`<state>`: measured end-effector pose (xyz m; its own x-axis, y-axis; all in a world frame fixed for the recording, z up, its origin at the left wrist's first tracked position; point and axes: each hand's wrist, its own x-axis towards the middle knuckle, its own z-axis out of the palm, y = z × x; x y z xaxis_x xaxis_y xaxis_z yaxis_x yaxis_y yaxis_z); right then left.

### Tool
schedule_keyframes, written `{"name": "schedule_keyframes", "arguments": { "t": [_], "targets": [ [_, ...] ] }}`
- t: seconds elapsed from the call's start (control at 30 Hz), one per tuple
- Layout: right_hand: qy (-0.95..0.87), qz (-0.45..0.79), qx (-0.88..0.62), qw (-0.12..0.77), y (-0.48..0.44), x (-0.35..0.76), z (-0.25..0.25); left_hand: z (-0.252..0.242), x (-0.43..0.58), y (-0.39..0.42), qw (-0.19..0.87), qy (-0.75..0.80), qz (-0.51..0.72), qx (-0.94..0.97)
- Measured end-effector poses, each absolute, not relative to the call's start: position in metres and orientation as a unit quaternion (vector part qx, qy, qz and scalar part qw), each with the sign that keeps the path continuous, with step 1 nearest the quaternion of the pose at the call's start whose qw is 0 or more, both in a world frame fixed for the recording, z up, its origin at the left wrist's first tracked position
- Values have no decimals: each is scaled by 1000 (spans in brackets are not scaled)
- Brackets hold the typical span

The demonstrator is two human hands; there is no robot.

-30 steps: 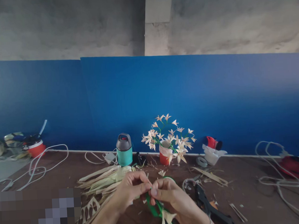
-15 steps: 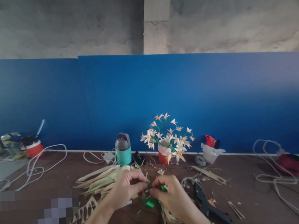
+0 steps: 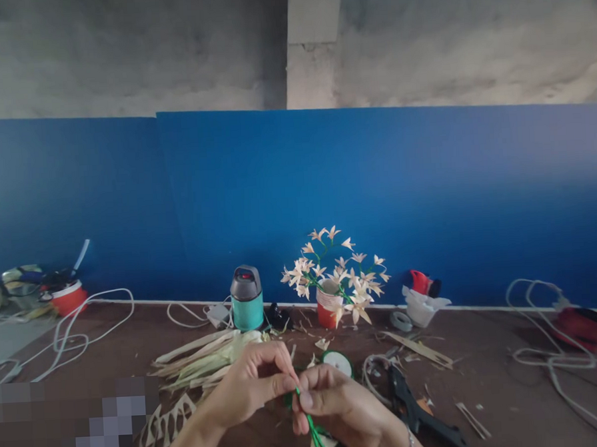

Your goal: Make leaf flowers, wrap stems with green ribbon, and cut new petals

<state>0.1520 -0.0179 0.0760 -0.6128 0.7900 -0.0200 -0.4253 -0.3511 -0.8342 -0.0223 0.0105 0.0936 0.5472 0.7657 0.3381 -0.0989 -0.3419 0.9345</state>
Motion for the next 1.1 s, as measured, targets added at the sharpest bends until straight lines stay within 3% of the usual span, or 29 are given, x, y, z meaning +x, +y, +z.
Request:
{"name": "schedule_keyframes", "arguments": {
  "t": [0.27, 0.4, 0.47, 0.6, 0.93, 1.1],
  "targets": [
    [-466, 744, -267, 398, -20, 148, 79, 109, -36, 6, 571, 271, 375, 679],
    [-611, 509, -437, 420, 6, 169, 75, 123, -61, 11, 550, 294, 409, 666],
    [-695, 324, -543, 342, 25, 179, 69, 127, -76, 15, 540, 296, 414, 671],
    [-721, 239, -597, 257, 53, 181, 57, 126, -97, 22, 543, 272, 426, 671],
    [-755, 144, -639, 18, 91, 156, 35, 118, -91, 25, 568, 248, 401, 675],
    [-762, 131, -634, -11, 92, 154, 34, 116, -86, 26, 571, 267, 382, 676]
  ]
}}
